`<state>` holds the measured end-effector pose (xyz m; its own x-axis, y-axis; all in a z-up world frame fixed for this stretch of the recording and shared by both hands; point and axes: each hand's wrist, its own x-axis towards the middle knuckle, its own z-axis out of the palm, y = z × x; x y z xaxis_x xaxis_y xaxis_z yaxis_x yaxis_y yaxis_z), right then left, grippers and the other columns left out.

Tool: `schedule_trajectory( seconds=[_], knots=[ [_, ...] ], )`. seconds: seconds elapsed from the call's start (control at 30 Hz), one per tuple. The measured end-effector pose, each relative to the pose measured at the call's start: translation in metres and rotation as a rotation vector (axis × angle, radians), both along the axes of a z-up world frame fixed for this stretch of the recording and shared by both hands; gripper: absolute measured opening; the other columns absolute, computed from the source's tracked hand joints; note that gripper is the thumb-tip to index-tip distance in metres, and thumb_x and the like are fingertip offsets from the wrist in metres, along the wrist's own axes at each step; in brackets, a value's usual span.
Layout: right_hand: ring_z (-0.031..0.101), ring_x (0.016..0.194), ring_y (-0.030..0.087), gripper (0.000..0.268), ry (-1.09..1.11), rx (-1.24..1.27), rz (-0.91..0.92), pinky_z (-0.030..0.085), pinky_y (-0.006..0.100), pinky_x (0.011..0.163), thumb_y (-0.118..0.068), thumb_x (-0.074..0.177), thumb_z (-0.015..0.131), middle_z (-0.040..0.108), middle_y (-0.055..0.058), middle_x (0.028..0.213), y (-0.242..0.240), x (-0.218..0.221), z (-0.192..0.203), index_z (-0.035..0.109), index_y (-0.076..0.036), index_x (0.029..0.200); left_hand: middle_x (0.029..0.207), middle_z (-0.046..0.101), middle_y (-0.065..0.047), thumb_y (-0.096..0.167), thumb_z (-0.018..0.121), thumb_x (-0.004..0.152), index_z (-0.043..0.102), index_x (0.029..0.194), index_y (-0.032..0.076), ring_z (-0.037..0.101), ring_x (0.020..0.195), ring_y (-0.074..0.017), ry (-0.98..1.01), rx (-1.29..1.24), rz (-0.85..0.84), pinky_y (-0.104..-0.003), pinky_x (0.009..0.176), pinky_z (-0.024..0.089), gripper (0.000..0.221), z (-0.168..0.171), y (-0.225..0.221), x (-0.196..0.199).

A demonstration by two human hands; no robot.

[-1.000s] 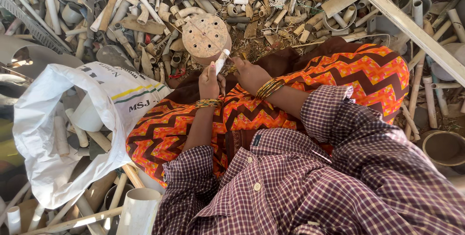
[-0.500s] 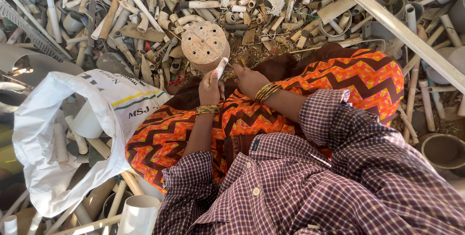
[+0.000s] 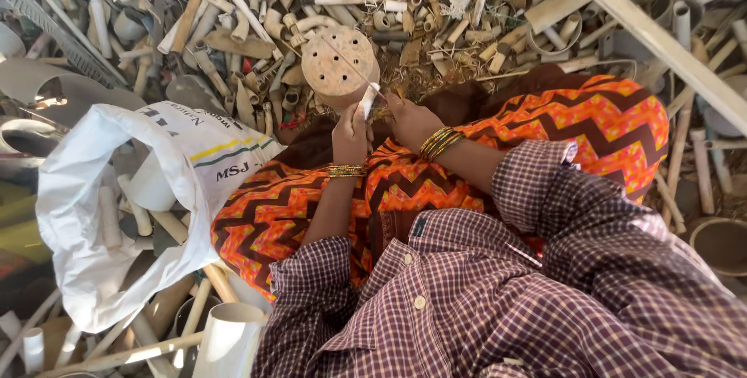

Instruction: The person saws a segment of PVC pipe using a hand saw, wraps adhesive tape around the end of the pipe, and prepares several small pipe pieces while sitting on the ground.

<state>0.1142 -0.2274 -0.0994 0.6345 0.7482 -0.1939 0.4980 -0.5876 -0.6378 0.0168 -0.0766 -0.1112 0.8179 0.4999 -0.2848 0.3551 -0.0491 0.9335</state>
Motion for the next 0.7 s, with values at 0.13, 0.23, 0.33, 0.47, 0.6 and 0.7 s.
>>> schedule_trajectory(
  seconds=[0.13, 0.23, 0.33, 0.47, 0.6, 0.7],
  knots=[
    [0.071, 0.088, 0.042, 0.044, -0.031, 0.150, 0.056, 0.058, 0.048, 0.075, -0.021, 0.099, 0.057, 0.066, 0.027, 0.117, -0.001, -0.001, 0.004, 0.048, -0.005, 0.140, 0.064, 0.061, -0.001, 0.031, 0.047, 0.107, 0.065, 0.126, 0.002, 0.054, 0.047, -0.0070, -0.055, 0.021, 0.016, -0.026, 0.043, 0.046, 0.040, 0.004, 0.005, 0.003],
    [0.071, 0.090, 0.041, 0.046, 0.048, 0.067, 0.018, 0.058, 0.049, 0.075, -0.021, 0.101, 0.056, 0.068, 0.026, 0.115, 0.001, 0.000, -0.003, 0.046, -0.005, 0.143, 0.064, 0.060, -0.002, 0.031, 0.048, 0.109, 0.066, 0.124, 0.000, 0.053, 0.047, -0.0068, -0.037, -0.015, 0.024, -0.025, 0.044, 0.046, 0.038, -0.008, 0.004, -0.005],
    [0.070, 0.090, 0.043, 0.048, -0.040, 0.097, 0.047, 0.057, 0.050, 0.077, -0.024, 0.099, 0.060, 0.068, 0.026, 0.113, 0.001, -0.005, 0.002, 0.046, -0.004, 0.140, 0.065, 0.060, -0.002, 0.032, 0.048, 0.109, 0.065, 0.124, -0.001, 0.052, 0.047, -0.0068, -0.064, -0.039, 0.032, -0.025, 0.043, 0.045, 0.040, -0.012, 0.010, 0.001],
    [0.071, 0.092, 0.041, 0.040, 0.058, -0.058, -0.029, 0.058, 0.048, 0.080, -0.020, 0.105, 0.052, 0.068, 0.024, 0.112, 0.003, -0.001, 0.007, 0.046, -0.005, 0.143, 0.063, 0.061, -0.003, 0.036, 0.047, 0.108, 0.062, 0.127, -0.001, 0.051, 0.044, -0.0077, -0.059, -0.084, -0.007, -0.025, 0.041, 0.045, 0.045, -0.021, 0.013, 0.000],
    [0.069, 0.092, 0.043, 0.046, 0.004, 0.115, 0.035, 0.055, 0.051, 0.077, -0.021, 0.096, 0.060, 0.066, 0.025, 0.114, -0.001, -0.008, 0.013, 0.047, -0.004, 0.137, 0.062, 0.059, -0.003, 0.040, 0.046, 0.109, 0.062, 0.124, -0.003, 0.050, 0.043, -0.0093, -0.098, -0.223, 0.045, -0.026, 0.040, 0.044, 0.048, -0.028, 0.015, -0.002],
    [0.069, 0.094, 0.042, 0.042, -0.047, 0.099, 0.034, 0.057, 0.050, 0.077, -0.021, 0.100, 0.057, 0.068, 0.024, 0.109, 0.001, -0.006, 0.010, 0.047, -0.003, 0.137, 0.061, 0.055, -0.003, 0.042, 0.047, 0.109, 0.062, 0.123, -0.005, 0.048, 0.043, -0.0103, -0.142, -0.355, 0.061, -0.027, 0.039, 0.042, 0.051, -0.031, 0.020, -0.004]
  ],
)
